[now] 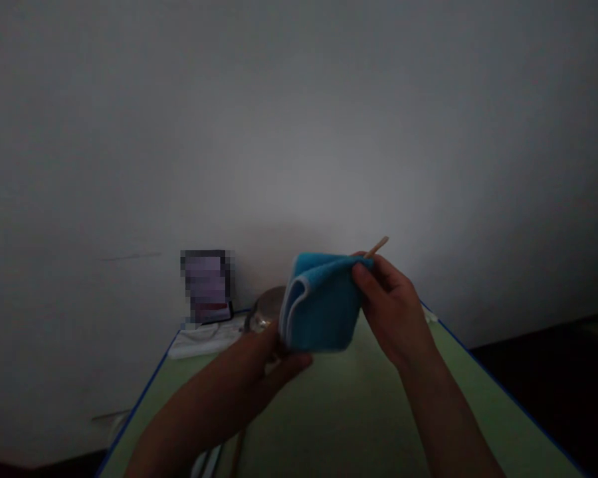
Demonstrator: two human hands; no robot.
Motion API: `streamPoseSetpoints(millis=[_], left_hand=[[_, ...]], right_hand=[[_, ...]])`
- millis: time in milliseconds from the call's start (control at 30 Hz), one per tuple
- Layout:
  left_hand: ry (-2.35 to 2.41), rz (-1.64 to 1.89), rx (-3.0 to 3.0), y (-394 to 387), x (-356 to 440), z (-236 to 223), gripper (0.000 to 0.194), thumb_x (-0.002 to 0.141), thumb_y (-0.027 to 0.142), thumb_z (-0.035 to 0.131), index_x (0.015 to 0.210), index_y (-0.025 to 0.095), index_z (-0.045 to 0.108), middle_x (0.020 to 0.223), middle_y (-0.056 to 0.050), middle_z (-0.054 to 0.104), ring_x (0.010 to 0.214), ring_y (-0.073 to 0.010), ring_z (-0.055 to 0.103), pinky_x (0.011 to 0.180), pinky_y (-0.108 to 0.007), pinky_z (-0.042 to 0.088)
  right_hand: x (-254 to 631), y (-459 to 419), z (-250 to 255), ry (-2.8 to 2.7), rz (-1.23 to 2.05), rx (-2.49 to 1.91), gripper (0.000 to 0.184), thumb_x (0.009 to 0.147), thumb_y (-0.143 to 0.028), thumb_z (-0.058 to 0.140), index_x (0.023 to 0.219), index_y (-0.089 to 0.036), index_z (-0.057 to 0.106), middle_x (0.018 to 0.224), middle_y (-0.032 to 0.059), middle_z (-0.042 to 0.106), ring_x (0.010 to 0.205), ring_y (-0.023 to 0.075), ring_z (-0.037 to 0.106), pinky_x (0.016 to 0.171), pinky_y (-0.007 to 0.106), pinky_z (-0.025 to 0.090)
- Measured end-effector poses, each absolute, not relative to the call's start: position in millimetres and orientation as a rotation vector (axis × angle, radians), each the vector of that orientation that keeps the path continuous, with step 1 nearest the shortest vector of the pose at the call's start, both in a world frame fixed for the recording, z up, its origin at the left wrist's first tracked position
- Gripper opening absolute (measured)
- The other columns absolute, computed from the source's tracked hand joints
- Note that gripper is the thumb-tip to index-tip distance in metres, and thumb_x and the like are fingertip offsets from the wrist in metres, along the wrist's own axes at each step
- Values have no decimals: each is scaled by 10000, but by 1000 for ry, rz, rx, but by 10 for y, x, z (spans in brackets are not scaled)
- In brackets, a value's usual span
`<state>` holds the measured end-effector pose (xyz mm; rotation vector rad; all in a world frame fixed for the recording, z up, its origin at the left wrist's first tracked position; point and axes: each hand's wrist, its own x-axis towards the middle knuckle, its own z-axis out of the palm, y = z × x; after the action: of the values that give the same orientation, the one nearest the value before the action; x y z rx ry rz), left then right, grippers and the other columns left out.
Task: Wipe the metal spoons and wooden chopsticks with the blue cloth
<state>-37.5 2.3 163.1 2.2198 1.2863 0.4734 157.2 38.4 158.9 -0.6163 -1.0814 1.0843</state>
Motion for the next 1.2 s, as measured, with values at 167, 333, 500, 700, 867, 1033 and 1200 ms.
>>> streamPoseSetpoints(millis=[167,333,500,700,867,1033,1200], left_hand=[[1314,342,2238,25,-383,1610,284,918,336,304,838,196,538,701,6,582,626,-140,546,590,-255,411],[1325,316,2137,-31,-360,1618,292,913,407,304,921,221,530,660,32,541,589,-126,522,557,-225,410],[1293,181,2089,-102,-280,1619,291,918,378,291,894,223,537,593,51,504,520,-109,492,488,-199,389],[1329,187,2130,-33,-270,1596,306,929,355,261,869,212,525,544,56,494,508,-110,508,482,-196,386],[1408,151,2236,-49,-255,1597,338,915,399,301,795,203,549,566,33,535,542,-129,531,502,-223,366],[1396,111,2311,-70,-276,1582,349,892,451,351,779,208,574,637,11,598,577,-143,542,538,-243,367],[1409,143,2298,-94,-302,1580,333,900,422,319,835,219,575,749,-9,640,642,-155,567,573,-252,393]], right_hand=[[1502,460,1528,-755,1203,-525,210,742,-395,629,853,-218,642,763,-19,656,727,126,583,721,277,461],[1412,556,1446,-495,1351,-597,315,768,-433,578,935,-174,644,829,25,695,738,161,626,748,327,487],[1342,605,1391,-189,1469,-695,245,807,-379,524,737,-184,655,651,-20,685,578,126,615,687,280,510],[1227,536,1354,-219,1466,-767,251,793,-382,530,813,-169,663,736,13,707,691,164,651,705,314,526],[1240,540,1372,-188,1469,-777,289,829,-377,497,917,-154,658,778,36,717,712,168,661,707,319,528],[1383,630,1379,-152,1446,-649,270,854,-338,464,937,-177,664,714,-7,712,650,122,648,702,251,519],[1464,685,1325,-197,1368,-593,254,848,-323,469,933,-185,664,743,-14,714,692,109,646,715,225,507]])
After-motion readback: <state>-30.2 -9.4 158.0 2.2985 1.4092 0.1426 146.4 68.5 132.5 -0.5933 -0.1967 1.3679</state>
